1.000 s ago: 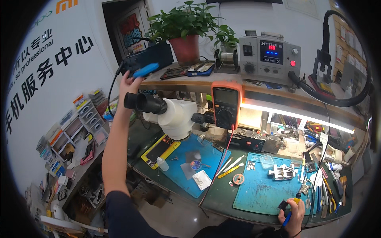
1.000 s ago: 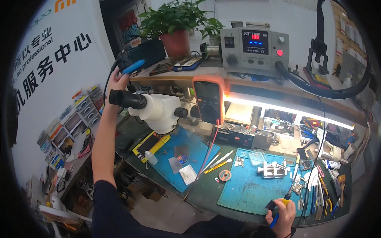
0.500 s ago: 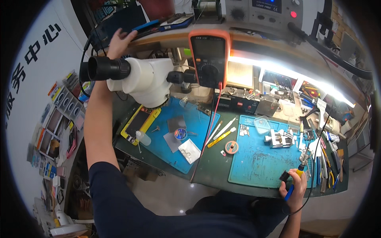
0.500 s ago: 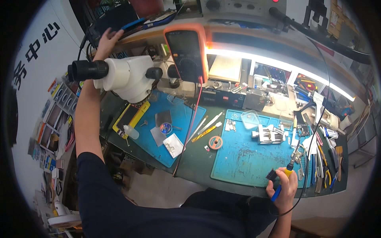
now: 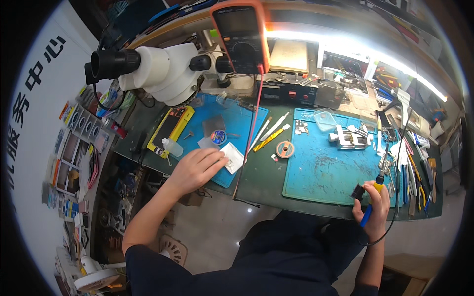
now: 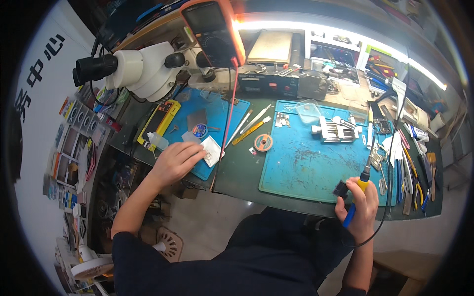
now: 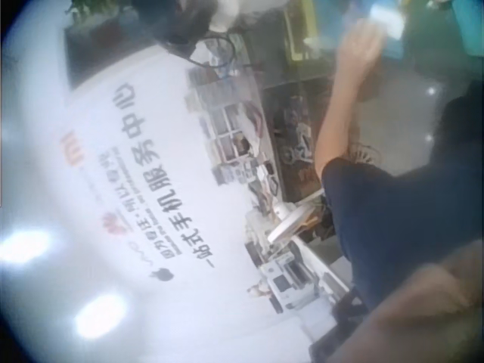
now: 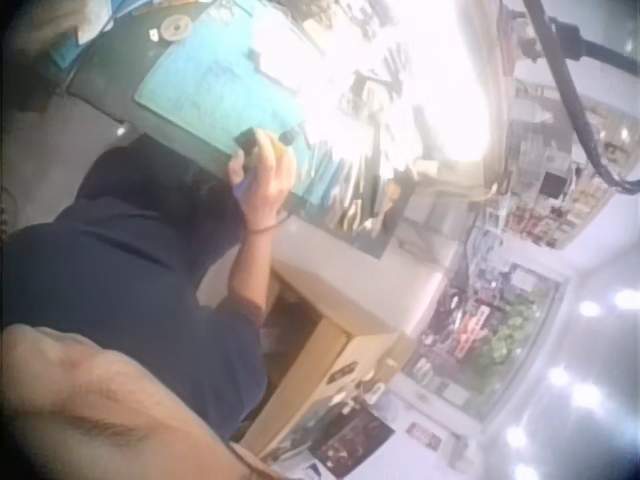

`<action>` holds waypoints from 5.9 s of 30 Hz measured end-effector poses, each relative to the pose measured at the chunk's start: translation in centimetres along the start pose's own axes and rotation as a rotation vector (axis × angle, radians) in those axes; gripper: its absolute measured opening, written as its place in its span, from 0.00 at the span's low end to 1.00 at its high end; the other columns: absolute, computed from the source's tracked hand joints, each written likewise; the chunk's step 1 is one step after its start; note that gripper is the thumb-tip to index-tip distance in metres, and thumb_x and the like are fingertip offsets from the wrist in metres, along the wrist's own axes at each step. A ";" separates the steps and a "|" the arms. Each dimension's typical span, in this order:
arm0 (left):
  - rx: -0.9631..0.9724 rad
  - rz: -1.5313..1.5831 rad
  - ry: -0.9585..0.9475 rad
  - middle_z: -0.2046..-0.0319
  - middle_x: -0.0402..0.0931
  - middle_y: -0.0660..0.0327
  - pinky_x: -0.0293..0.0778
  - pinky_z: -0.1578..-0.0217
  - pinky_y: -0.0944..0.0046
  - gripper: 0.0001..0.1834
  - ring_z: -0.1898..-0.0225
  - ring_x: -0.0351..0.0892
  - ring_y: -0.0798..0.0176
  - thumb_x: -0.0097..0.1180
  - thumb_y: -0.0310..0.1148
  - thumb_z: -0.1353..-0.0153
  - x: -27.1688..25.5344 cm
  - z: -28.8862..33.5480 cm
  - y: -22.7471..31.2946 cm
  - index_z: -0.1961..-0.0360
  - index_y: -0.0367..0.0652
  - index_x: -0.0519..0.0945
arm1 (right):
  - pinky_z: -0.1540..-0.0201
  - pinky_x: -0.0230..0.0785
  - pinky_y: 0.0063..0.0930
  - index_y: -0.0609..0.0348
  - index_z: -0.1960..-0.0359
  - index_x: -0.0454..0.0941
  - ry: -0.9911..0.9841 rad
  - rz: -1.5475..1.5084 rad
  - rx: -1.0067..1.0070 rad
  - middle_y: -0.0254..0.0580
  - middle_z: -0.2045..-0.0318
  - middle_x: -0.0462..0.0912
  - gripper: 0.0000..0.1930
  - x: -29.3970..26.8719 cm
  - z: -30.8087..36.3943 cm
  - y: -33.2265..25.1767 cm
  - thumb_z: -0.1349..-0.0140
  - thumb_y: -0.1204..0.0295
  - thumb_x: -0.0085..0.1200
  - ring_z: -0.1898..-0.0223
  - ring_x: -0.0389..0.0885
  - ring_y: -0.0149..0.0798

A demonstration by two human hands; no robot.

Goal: The person cleans a small rectangular component with a cloth, then uses a soldering iron to apply heat to its surface. The person handles the component and soldering iron with both hands on a cluttered workbench.

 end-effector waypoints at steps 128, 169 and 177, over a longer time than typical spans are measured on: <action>-0.019 1.143 0.202 0.60 0.82 0.55 0.81 0.65 0.66 0.13 0.65 0.83 0.61 0.70 0.17 0.47 7.3 -17.2 10.2 0.65 0.39 0.78 | 0.66 0.70 0.23 0.64 0.62 0.83 0.565 -0.536 0.589 0.41 0.69 0.85 0.06 -3.5 5.1 6.9 0.33 0.73 0.62 0.73 0.80 0.31; -0.271 1.158 0.070 0.58 0.81 0.53 0.77 0.59 0.65 0.05 0.62 0.81 0.62 0.59 0.21 0.32 9.0 -17.2 9.0 0.56 0.36 0.80 | 0.73 0.55 0.25 0.62 0.74 0.71 0.643 -0.688 0.766 0.38 0.80 0.72 0.11 -2.3 5.7 7.2 0.35 0.70 0.54 0.78 0.64 0.28; -0.223 1.177 0.034 0.55 0.80 0.52 0.79 0.65 0.66 0.18 0.65 0.82 0.64 0.62 0.15 0.37 9.6 -17.6 9.4 0.46 0.36 0.78 | 0.73 0.55 0.26 0.61 0.75 0.72 0.550 -0.615 0.758 0.36 0.81 0.72 0.11 -2.2 5.5 6.8 0.37 0.69 0.53 0.79 0.64 0.28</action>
Point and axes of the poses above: each hand's wrist, its own z-axis away from the middle knuckle, its own x-axis out of the palm, y = z × x, the point moved 10 cm from there along -z, towards the middle knuckle
